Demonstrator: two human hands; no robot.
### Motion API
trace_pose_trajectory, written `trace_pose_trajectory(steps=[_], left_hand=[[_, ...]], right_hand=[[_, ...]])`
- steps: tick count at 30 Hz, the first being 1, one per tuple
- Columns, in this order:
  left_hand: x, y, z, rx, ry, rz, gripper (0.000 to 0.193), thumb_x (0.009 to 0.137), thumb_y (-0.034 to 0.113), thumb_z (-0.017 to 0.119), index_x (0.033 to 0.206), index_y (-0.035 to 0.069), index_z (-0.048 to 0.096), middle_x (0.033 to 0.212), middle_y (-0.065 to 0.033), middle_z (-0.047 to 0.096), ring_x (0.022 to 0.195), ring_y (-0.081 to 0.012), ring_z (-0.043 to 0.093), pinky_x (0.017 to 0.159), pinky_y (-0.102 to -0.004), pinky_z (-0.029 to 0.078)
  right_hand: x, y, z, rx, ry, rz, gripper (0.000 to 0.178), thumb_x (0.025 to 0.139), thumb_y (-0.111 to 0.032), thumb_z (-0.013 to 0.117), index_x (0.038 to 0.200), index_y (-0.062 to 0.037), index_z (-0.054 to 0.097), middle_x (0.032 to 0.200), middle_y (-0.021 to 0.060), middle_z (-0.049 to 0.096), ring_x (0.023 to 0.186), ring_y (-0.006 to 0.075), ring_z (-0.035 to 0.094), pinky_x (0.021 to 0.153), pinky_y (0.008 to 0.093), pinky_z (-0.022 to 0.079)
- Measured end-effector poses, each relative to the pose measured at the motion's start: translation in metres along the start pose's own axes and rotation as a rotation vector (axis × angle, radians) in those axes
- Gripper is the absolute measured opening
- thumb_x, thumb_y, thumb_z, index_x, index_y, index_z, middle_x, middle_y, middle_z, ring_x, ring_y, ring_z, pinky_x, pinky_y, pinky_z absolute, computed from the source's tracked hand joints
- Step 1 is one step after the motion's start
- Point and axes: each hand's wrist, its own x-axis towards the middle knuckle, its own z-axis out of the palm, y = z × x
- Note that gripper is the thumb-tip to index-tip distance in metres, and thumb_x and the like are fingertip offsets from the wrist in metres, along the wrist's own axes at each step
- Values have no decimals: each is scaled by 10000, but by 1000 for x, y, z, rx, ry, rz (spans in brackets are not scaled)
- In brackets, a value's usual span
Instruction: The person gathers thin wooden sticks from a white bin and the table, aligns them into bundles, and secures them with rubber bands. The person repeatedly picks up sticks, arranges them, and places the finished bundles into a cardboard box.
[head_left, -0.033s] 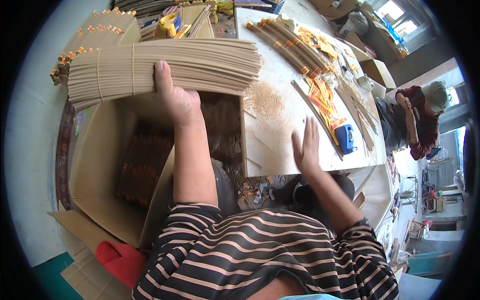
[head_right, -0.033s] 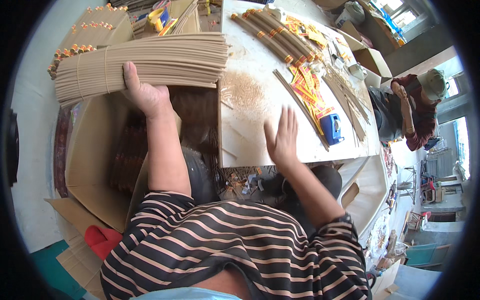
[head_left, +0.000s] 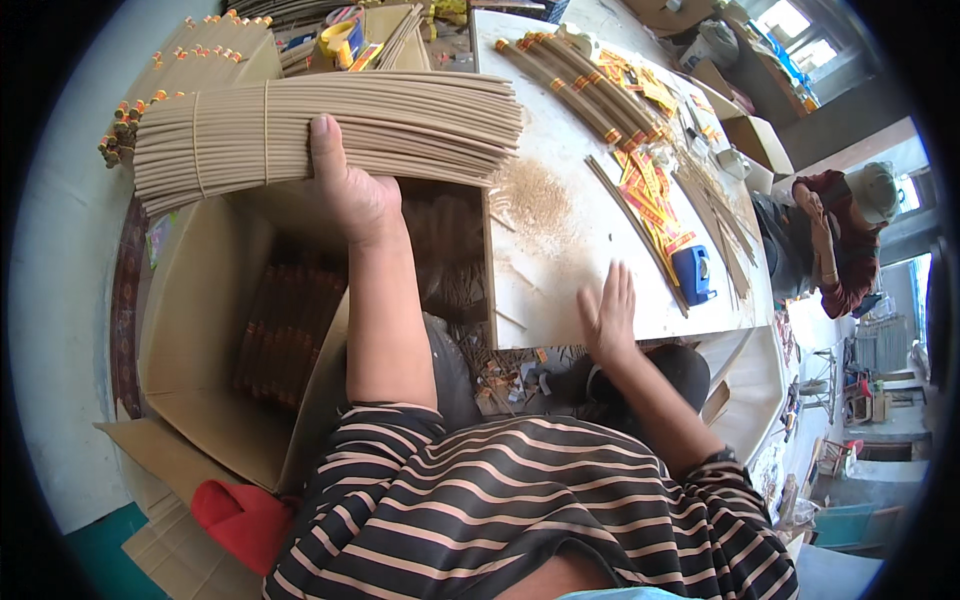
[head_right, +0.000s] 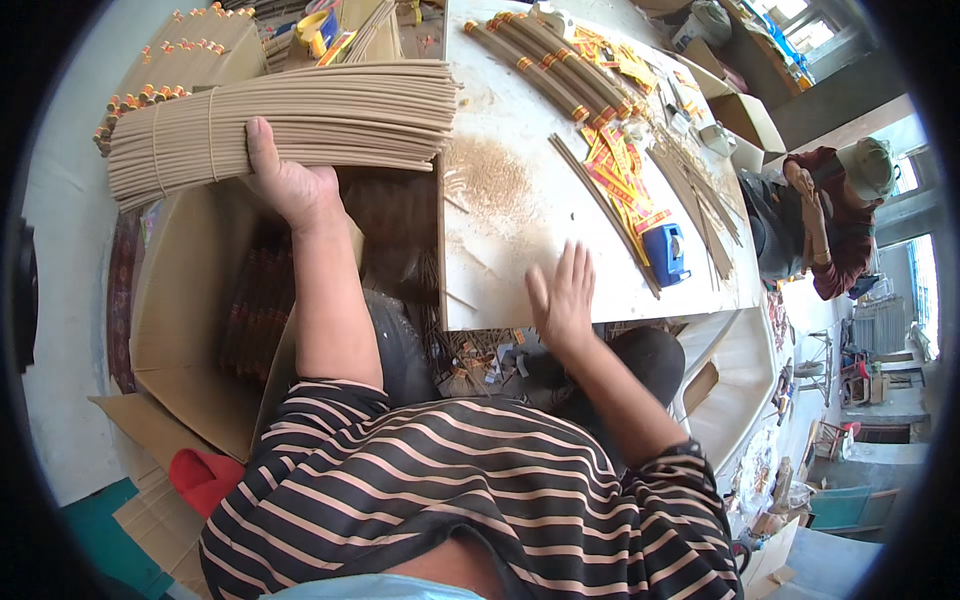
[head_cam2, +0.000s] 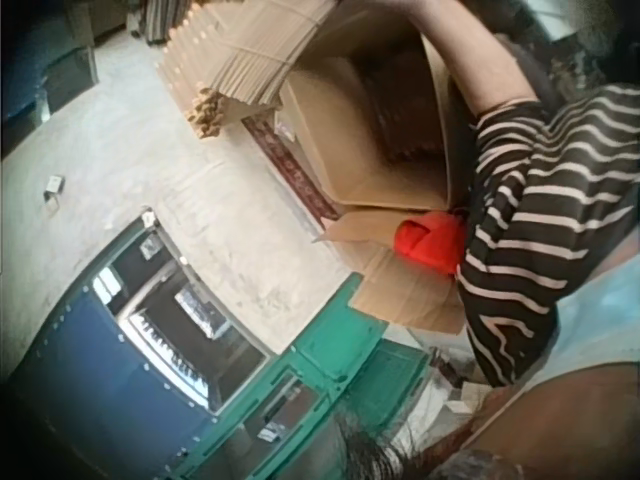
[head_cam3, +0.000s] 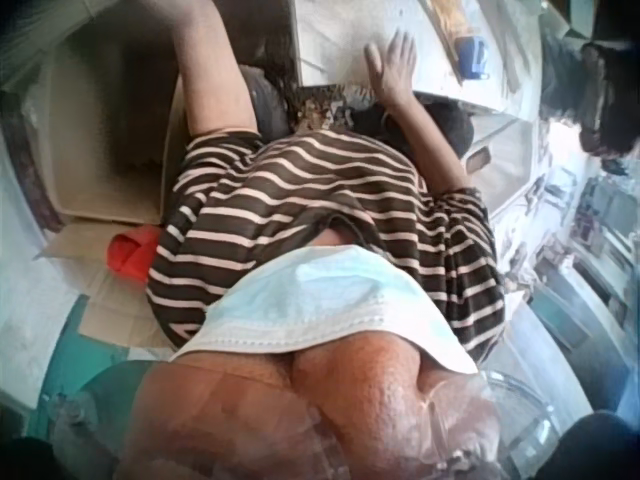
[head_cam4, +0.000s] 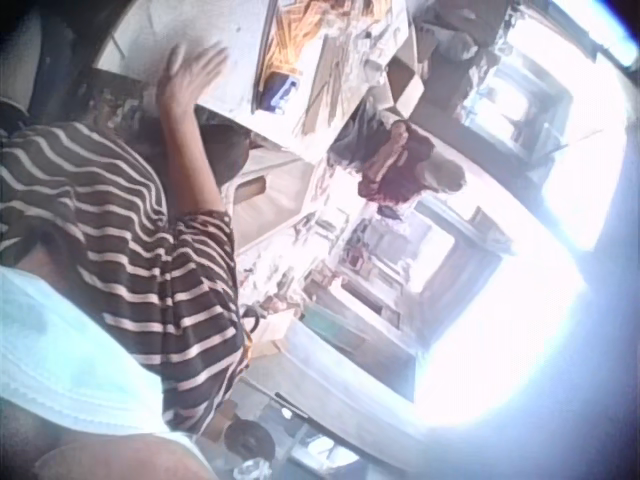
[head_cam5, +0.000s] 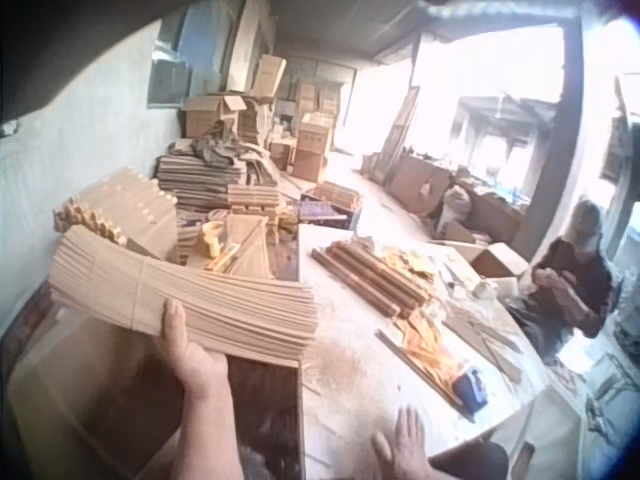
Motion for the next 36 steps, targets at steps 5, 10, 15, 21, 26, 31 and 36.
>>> trace_pose_trajectory(steps=[5, 10, 15, 21, 26, 31, 36], left_hand=[[6, 4, -14, 39, 25, 16, 625, 786, 245, 650, 1284, -24, 384, 1246, -130, 455, 1126, -251, 472, 976, -420, 400], [8, 4, -12, 12, 3, 29, 638, 781, 261, 645, 1279, -33, 376, 1238, -138, 458, 1119, -263, 481, 958, -424, 421], [22, 2, -24, 6, -13, 43, 625, 793, 312, 623, 1274, -14, 393, 1226, -144, 481, 1122, -275, 484, 966, -436, 408], [28, 5, -37, -2, -8, 45, 608, 823, 355, 596, 1273, -6, 405, 1243, -140, 478, 1132, -269, 478, 985, -428, 383], [26, 1, -38, -1, 59, 21, 595, 829, 351, 591, 1261, -18, 413, 1232, -144, 482, 1125, -268, 479, 980, -426, 380], [26, 8, -37, 10, 61, 43, 575, 837, 350, 581, 1248, -20, 422, 1214, -144, 488, 1117, -270, 480, 975, -428, 379], [30, 7, -37, 23, 61, 67, 559, 844, 345, 572, 1248, -12, 423, 1212, -142, 488, 1118, -264, 480, 973, -427, 381]], right_hand=[[-6, -70, 11, 32, -321, 182, 912, 895, -601, 265, 1405, 90, -42, 1486, 268, -70, 1389, 336, -119, 1116, 407, -90], [77, -142, 59, 100, -118, -2, 871, 905, -556, 325, 1413, 86, 27, 1487, 278, -9, 1400, 342, -58, 1130, 409, -47], [133, -183, 62, 416, -18, -252, 616, 896, -372, 478, 1378, -32, 299, 1431, 234, 256, 1344, 402, 178, 1109, 452, 144], [89, -78, 10, 195, 183, -13, 598, 902, -385, 510, 1374, -48, 366, 1430, 217, 305, 1363, 337, 200, 1120, 417, 119], [24, 24, 6, 34, -3, 525, 819, 911, -555, 308, 1406, 81, 163, 1465, 293, 132, 1392, 365, 62, 1125, 416, 24], [88, -35, 29, 69, -137, 428, 852, 912, -586, 213, 1418, 78, 44, 1500, 247, 6, 1405, 318, -48, 1127, 380, -48], [167, -143, 59, 157, -216, 190, 822, 918, -578, 208, 1434, 31, 13, 1513, 197, -49, 1406, 295, -70, 1130, 375, -67]])
